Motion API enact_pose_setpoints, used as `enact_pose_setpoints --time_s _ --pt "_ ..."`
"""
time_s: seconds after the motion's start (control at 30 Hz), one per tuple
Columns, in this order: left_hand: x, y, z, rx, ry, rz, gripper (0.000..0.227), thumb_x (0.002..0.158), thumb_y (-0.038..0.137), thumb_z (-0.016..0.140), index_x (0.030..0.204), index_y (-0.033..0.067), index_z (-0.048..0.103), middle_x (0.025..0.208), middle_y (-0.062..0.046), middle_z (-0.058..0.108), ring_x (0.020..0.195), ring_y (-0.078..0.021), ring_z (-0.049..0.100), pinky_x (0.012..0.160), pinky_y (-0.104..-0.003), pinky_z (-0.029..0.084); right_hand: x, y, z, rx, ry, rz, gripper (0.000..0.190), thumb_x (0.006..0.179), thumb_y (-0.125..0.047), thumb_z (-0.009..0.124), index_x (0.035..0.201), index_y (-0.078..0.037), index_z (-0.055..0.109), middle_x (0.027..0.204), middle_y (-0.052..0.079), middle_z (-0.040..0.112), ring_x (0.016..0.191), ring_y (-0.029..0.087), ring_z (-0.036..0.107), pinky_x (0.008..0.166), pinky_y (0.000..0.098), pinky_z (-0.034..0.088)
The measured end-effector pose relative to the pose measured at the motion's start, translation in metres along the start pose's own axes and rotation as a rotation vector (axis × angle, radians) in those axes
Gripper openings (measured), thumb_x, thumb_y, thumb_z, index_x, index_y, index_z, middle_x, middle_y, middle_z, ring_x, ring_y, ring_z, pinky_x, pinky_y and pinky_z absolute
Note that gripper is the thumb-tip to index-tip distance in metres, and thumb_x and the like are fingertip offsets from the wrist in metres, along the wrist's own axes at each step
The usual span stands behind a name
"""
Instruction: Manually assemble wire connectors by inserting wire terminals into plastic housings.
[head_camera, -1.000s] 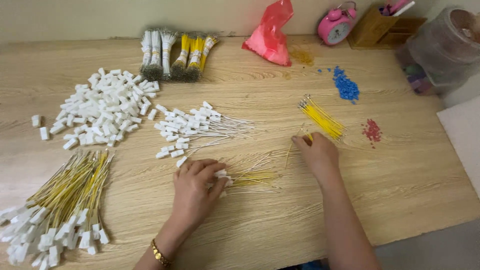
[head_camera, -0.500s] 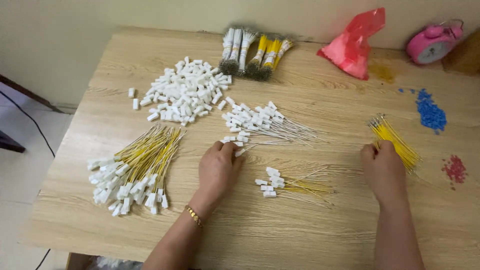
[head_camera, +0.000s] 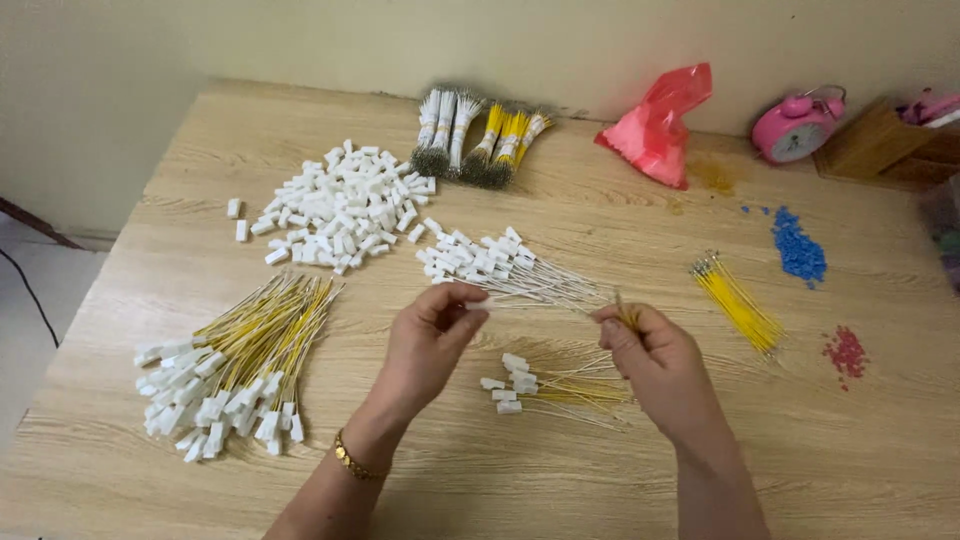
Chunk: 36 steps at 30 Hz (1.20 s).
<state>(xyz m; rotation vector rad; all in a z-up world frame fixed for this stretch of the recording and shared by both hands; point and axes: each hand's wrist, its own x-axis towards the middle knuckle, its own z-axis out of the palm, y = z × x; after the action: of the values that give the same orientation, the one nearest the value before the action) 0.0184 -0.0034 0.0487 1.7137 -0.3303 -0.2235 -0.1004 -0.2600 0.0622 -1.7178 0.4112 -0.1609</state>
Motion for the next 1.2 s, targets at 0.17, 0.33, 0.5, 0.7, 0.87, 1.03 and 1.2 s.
enact_pose_setpoints --time_s 0.17,0.33,0.5,0.7,0.87,1.03,1.2 --pt "-0.005 0.005 0.021 -0.386 -0.171 -0.109 0.014 0.091 0.0 0.071 0.104 0.0046 0.071 0.096 -0.004 0.074 0.09 -0.0124 0.07 0.081 -0.027 0.062 -0.011 -0.026 0.022 -0.074 -0.022 -0.105 0.016 0.093 -0.012 0.07 0.106 -0.002 0.075 0.086 -0.002 0.07 0.078 0.004 0.06 0.069 0.0204 0.051" --pt "-0.013 -0.003 0.035 -0.642 -0.255 -0.181 0.015 0.093 0.001 0.07 0.108 0.0017 0.068 0.099 -0.007 0.073 0.093 -0.0156 0.071 0.086 -0.031 0.061 -0.018 -0.04 0.035 -0.102 -0.018 -0.205 0.015 0.091 -0.01 0.071 0.102 0.0 0.074 0.092 -0.002 0.069 0.082 0.004 0.064 0.07 0.0208 0.053" --pt "-0.015 0.0 0.039 -0.826 -0.241 -0.286 0.02 0.096 0.006 0.066 0.116 0.005 0.066 0.102 -0.008 0.071 0.093 -0.0176 0.07 0.087 -0.034 0.061 -0.027 -0.058 0.045 -0.391 0.044 -0.209 0.013 0.09 -0.013 0.073 0.099 -0.003 0.075 0.081 0.002 0.066 0.068 0.008 0.061 0.058 0.0252 0.05" --pt "-0.018 -0.004 0.037 -0.939 -0.283 -0.41 0.018 0.097 0.006 0.065 0.114 0.0015 0.066 0.103 -0.008 0.071 0.094 -0.0186 0.071 0.087 -0.035 0.061 -0.026 -0.06 0.048 -0.407 0.035 -0.239 0.013 0.088 -0.012 0.074 0.097 -0.002 0.073 0.082 0.002 0.069 0.069 0.009 0.066 0.059 0.0253 0.053" --pt "-0.02 -0.008 0.039 -0.916 -0.317 -0.345 0.016 0.097 0.004 0.067 0.112 0.0005 0.068 0.104 -0.008 0.072 0.094 -0.0179 0.071 0.089 -0.035 0.06 -0.024 -0.055 0.046 -0.457 -0.008 -0.253 0.013 0.088 -0.014 0.075 0.097 -0.005 0.076 0.083 0.003 0.071 0.071 0.011 0.068 0.062 0.0271 0.054" --pt "-0.02 -0.003 0.036 -0.885 -0.324 -0.335 0.014 0.098 0.004 0.067 0.111 0.0001 0.068 0.103 -0.009 0.073 0.094 -0.0182 0.071 0.088 -0.035 0.06 -0.02 -0.053 0.042 -0.478 -0.061 -0.386 0.015 0.093 -0.017 0.07 0.102 -0.005 0.075 0.089 0.004 0.072 0.08 0.012 0.07 0.07 0.029 0.055" --pt "-0.02 0.003 0.035 -0.899 -0.313 -0.399 0.015 0.096 0.004 0.065 0.111 0.0009 0.066 0.105 -0.009 0.073 0.096 -0.0212 0.073 0.086 -0.037 0.063 -0.023 -0.063 0.046 -0.492 -0.067 -0.031 0.016 0.091 -0.02 0.07 0.098 -0.005 0.071 0.085 0.005 0.072 0.071 0.016 0.068 0.062 0.0327 0.055"
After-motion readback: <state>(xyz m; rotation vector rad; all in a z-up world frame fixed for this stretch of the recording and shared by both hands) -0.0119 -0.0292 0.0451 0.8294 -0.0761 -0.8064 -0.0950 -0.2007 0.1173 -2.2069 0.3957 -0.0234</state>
